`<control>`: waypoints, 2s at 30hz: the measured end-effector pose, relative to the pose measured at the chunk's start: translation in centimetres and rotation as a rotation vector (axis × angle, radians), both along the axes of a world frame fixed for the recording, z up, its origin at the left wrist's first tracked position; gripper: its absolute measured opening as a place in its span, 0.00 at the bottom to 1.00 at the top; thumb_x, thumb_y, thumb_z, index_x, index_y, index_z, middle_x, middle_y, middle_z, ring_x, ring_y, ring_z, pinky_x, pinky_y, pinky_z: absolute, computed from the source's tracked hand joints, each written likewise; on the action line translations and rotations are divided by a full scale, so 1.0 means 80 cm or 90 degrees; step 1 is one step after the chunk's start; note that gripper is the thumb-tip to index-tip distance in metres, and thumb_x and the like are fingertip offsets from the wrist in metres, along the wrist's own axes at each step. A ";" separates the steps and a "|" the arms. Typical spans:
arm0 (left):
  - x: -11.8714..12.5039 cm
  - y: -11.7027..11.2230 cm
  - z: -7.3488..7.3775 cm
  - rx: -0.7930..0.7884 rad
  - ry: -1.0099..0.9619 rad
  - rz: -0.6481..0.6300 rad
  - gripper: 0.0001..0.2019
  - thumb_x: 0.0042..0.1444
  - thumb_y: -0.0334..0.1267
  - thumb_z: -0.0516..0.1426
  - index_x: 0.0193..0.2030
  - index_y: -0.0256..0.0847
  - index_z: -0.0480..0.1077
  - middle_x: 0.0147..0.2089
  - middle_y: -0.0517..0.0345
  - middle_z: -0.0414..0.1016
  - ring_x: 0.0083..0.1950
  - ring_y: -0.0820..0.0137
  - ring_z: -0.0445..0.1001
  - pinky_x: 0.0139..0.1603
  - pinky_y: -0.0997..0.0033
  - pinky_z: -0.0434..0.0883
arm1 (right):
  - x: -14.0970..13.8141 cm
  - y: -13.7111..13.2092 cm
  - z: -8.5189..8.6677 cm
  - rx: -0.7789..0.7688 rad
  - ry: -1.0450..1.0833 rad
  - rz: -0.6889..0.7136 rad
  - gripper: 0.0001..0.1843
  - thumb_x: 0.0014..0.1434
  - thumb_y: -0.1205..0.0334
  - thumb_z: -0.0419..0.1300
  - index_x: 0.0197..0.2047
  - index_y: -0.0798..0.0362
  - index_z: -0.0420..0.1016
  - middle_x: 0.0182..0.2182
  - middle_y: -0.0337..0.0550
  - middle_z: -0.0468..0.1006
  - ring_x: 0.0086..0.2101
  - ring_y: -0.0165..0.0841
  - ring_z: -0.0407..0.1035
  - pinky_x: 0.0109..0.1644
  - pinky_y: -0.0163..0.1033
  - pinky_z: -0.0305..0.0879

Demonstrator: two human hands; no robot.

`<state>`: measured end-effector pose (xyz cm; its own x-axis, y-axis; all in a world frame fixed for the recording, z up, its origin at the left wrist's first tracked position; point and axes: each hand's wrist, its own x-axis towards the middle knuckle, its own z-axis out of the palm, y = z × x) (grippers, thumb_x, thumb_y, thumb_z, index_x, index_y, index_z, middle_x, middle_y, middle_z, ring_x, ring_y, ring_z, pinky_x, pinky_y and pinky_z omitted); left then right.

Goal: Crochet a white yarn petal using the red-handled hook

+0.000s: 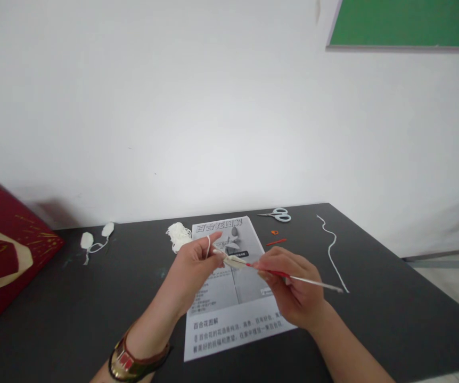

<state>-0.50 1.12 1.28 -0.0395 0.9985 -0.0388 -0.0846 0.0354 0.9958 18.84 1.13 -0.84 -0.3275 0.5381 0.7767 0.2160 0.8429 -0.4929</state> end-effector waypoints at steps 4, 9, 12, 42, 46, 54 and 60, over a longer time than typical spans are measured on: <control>0.004 0.006 -0.007 -0.032 -0.024 0.013 0.22 0.42 0.33 0.64 0.48 0.36 0.74 0.21 0.65 0.68 0.25 0.73 0.66 0.30 0.73 0.61 | -0.005 -0.001 -0.008 0.152 -0.077 -0.001 0.20 0.54 0.74 0.54 0.49 0.49 0.67 0.30 0.45 0.78 0.27 0.33 0.70 0.29 0.37 0.66; 0.008 0.007 -0.015 -0.024 -0.028 0.053 0.30 0.43 0.37 0.64 0.55 0.35 0.68 0.23 0.67 0.67 0.24 0.76 0.62 0.27 0.75 0.59 | -0.012 -0.007 -0.008 0.318 -0.208 -0.047 0.15 0.58 0.71 0.52 0.48 0.56 0.68 0.31 0.52 0.80 0.29 0.37 0.73 0.30 0.39 0.69; 0.011 0.005 -0.017 0.020 -0.007 0.095 0.28 0.45 0.38 0.64 0.55 0.37 0.68 0.24 0.66 0.68 0.25 0.74 0.63 0.28 0.74 0.60 | -0.016 -0.010 -0.006 0.371 -0.248 -0.078 0.14 0.59 0.69 0.52 0.49 0.57 0.69 0.31 0.52 0.81 0.30 0.37 0.74 0.32 0.39 0.71; 0.017 -0.004 -0.005 0.052 -0.368 -0.019 0.29 0.46 0.28 0.64 0.57 0.38 0.67 0.27 0.66 0.67 0.31 0.79 0.67 0.40 0.78 0.65 | -0.010 0.000 -0.006 0.294 -0.045 -0.038 0.20 0.55 0.75 0.58 0.52 0.60 0.72 0.40 0.55 0.80 0.42 0.39 0.74 0.43 0.41 0.75; 0.017 -0.006 -0.009 0.129 -0.242 0.025 0.32 0.48 0.30 0.64 0.61 0.44 0.62 0.30 0.65 0.69 0.32 0.78 0.68 0.42 0.76 0.66 | -0.011 -0.008 -0.005 0.362 -0.105 -0.109 0.17 0.54 0.75 0.59 0.49 0.63 0.73 0.36 0.56 0.80 0.40 0.40 0.74 0.43 0.42 0.75; 0.010 -0.006 -0.009 0.250 -0.059 0.054 0.36 0.51 0.35 0.62 0.66 0.47 0.54 0.30 0.63 0.68 0.34 0.73 0.67 0.42 0.71 0.67 | -0.010 -0.012 -0.004 0.242 0.006 -0.038 0.23 0.52 0.79 0.57 0.52 0.59 0.69 0.37 0.51 0.77 0.35 0.34 0.71 0.34 0.39 0.73; 0.005 -0.002 -0.011 0.265 -0.027 0.008 0.34 0.52 0.34 0.61 0.65 0.48 0.54 0.29 0.64 0.66 0.34 0.74 0.65 0.43 0.70 0.66 | -0.005 -0.015 0.007 0.129 0.073 -0.025 0.18 0.52 0.80 0.56 0.45 0.56 0.71 0.32 0.47 0.75 0.31 0.32 0.69 0.30 0.38 0.68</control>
